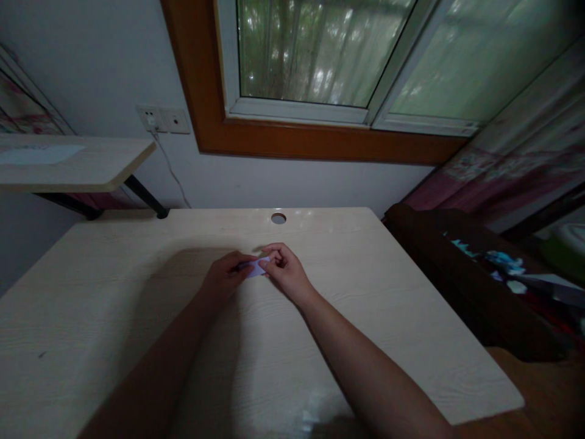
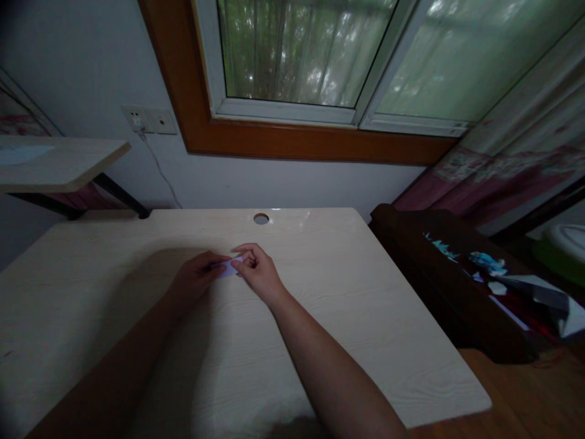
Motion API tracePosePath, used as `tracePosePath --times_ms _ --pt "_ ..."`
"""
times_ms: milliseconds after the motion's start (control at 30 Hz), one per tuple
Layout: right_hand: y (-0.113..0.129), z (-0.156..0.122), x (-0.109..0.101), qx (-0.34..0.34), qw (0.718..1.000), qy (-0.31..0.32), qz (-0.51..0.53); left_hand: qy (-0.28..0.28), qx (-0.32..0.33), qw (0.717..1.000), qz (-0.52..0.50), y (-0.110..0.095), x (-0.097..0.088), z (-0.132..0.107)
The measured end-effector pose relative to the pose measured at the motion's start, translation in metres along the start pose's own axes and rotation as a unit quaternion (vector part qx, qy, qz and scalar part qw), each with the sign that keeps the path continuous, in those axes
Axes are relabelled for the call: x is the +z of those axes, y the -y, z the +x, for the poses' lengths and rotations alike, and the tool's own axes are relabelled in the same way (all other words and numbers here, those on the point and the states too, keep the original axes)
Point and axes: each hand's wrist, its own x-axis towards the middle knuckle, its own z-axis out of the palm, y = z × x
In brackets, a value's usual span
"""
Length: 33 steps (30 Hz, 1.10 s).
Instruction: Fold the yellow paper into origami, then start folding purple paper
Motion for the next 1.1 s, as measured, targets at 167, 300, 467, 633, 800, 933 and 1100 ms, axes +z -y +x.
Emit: tracePosePath --times_ms 167,300,467,633,800,933,1100 --pt "-0.0015 -0.0001 0.0020 0.004 1.000 -0.005 0.015 -0.004 -0.003 1.000 -0.001 0.0003 -0.0003 0.0006" --pt "-0.0030 0.0008 0.0036 -0.002 0.999 -0.027 0.040 -0.036 -0.025 0.999 -0.008 0.0022 -0.0001 0.0011" --pt "-0.0025 0.0009 0.0027 0.001 0.999 -0.027 0.024 -0.045 -0.026 0.998 -0.019 0.0032 0.0015 0.0016" --pt "-0.0002 0.0001 0.0018 0.011 0.998 -0.047 -0.044 -0.031 -0.005 0.999 0.011 -0.0002 0.0012 0.0008" --pt "0.0001 0.0003 0.0013 0.011 0.998 -0.055 -0.041 -0.025 0.001 0.999 0.033 -0.0012 -0.0002 0.0000" --pt "-0.0004 0.0001 0.0008 0.012 0.997 -0.062 -0.051 -0.018 -0.001 0.999 0.043 -0.0010 0.0003 0.0004" --pt "-0.0019 -0.0001 0.0003 0.015 0.996 -0.069 -0.052 -0.027 -0.012 0.999 0.027 -0.0002 0.0017 0.0013"
